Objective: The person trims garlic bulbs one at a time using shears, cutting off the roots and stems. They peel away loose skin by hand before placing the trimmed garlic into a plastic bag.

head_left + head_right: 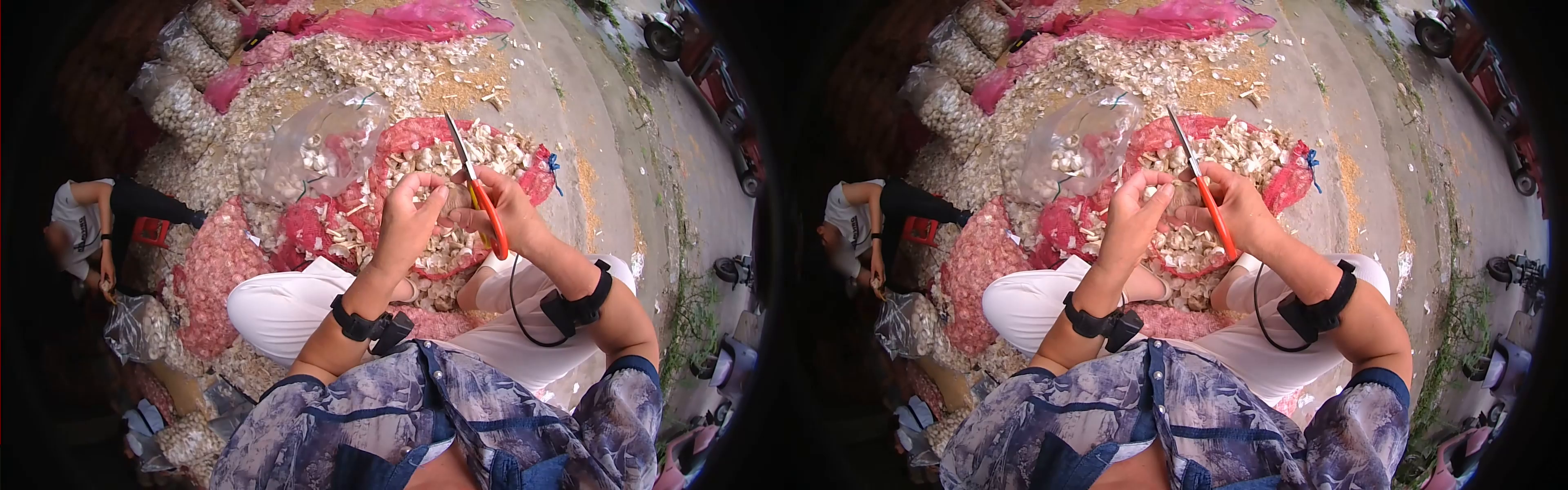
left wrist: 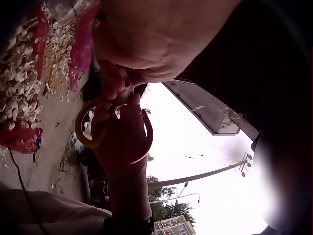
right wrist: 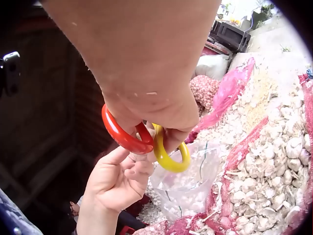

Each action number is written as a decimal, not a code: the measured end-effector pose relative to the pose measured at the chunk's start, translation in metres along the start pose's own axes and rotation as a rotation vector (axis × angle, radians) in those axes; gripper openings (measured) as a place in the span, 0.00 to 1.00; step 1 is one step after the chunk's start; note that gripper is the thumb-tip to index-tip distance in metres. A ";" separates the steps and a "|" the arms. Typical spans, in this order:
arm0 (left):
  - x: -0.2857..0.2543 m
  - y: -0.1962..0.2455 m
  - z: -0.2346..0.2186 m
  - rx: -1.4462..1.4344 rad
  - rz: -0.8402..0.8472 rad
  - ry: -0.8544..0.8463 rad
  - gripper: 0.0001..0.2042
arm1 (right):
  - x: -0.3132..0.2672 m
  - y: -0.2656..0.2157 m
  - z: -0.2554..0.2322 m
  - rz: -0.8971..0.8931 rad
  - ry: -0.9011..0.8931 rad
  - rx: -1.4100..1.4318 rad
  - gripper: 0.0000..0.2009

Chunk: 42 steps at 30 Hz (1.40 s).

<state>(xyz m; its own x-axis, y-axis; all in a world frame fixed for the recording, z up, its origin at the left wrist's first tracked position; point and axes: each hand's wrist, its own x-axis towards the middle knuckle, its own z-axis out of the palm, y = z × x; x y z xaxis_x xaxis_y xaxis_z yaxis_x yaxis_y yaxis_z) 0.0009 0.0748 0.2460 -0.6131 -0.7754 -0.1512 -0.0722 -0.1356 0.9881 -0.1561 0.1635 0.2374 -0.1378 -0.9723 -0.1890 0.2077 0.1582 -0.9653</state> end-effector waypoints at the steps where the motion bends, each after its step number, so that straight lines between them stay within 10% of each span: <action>1: 0.000 0.003 0.000 0.082 0.021 0.007 0.08 | 0.000 0.001 0.001 0.000 -0.001 0.000 0.20; 22: -0.001 -0.014 0.013 0.499 0.745 0.122 0.03 | -0.008 -0.012 0.009 -0.176 0.150 -0.489 0.19; 30: 0.011 -0.030 0.010 -0.016 0.289 0.100 0.08 | -0.002 -0.010 0.005 -0.085 0.179 -0.132 0.21; 33: 0.008 -0.021 0.011 -0.181 -0.144 -0.049 0.19 | -0.002 -0.008 0.004 -0.095 0.133 -0.072 0.21; 37: 0.001 -0.015 0.015 -0.208 0.216 -0.001 0.21 | 0.005 -0.006 0.007 0.029 0.150 0.199 0.20; 42: -0.006 -0.001 0.007 -0.030 0.261 0.008 0.18 | 0.005 -0.006 -0.005 -0.022 0.080 0.284 0.18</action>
<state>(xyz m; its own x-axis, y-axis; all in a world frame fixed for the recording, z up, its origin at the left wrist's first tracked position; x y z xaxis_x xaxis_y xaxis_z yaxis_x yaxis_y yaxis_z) -0.0011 0.0837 0.2459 -0.6020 -0.7911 0.1087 0.1112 0.0517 0.9924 -0.1626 0.1589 0.2419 -0.2190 -0.9565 -0.1927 0.4649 0.0713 -0.8825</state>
